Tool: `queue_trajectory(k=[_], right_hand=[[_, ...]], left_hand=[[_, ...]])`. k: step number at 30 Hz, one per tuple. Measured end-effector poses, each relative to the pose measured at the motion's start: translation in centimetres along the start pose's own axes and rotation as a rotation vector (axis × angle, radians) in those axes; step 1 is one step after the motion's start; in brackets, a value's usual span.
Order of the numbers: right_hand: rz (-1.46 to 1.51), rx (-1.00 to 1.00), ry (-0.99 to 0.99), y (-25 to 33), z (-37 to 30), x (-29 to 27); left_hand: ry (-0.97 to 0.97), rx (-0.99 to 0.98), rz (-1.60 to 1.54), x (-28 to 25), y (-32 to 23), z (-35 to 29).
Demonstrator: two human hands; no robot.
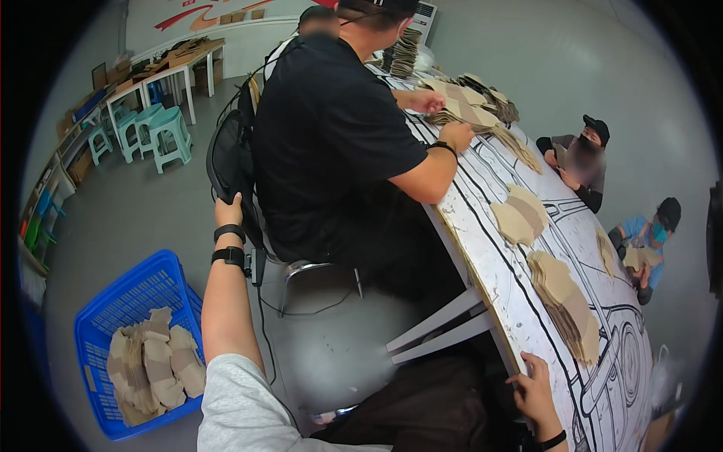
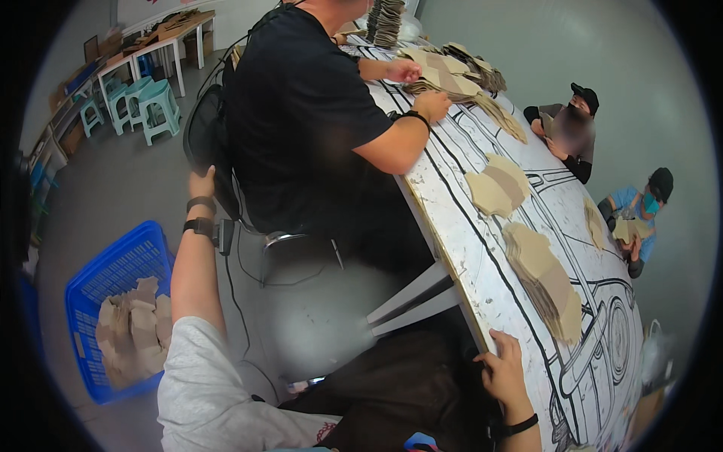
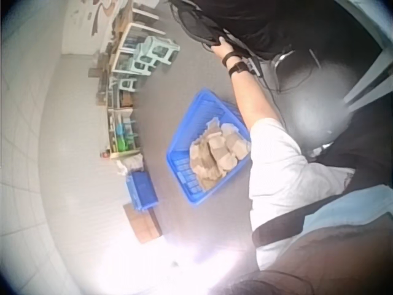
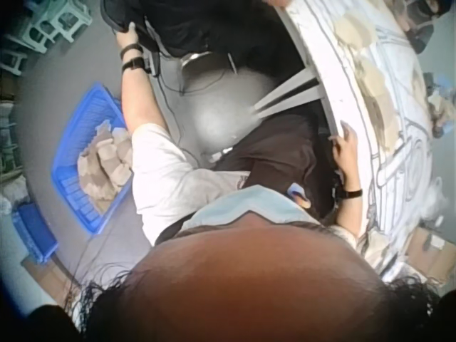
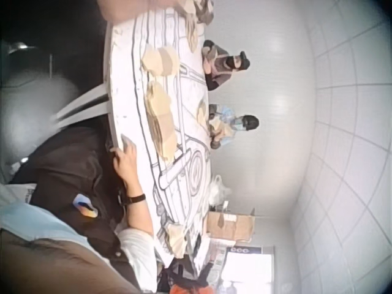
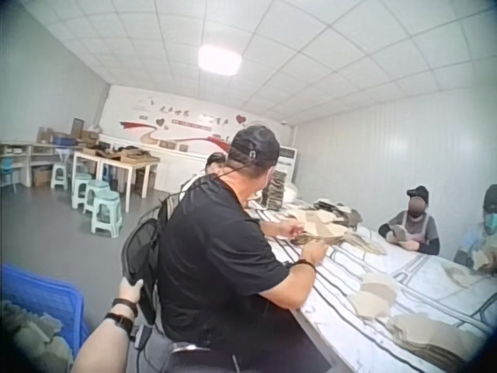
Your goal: Aligning and assembling shoe upper components by pressing layered materials together at a factory table.
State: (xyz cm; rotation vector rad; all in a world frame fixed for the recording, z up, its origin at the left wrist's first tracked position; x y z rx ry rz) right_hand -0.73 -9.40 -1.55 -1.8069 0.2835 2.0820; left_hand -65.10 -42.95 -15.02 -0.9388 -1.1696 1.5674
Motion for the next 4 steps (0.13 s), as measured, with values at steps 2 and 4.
queue_trajectory(k=[2, 4], right_hand=[[-0.004, 0.008, -0.001, -0.13, -0.15, -0.10], [-0.003, 0.009, -0.005, -0.18, -0.20, -0.18]], left_hand=[[-0.017, -0.008, -0.014, 0.21, -0.77, -0.74], [-0.110, 0.046, 0.008, 0.05, -0.25, -1.05]])
Point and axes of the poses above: each hand's wrist, its own z-axis towards the middle knuckle, its own x-axis out of the palm, y = z × x, the point moved 4 cm from there along z, towards the middle knuckle, and after that the axes turned 15 degrees about -z, right-handed, at the moved point
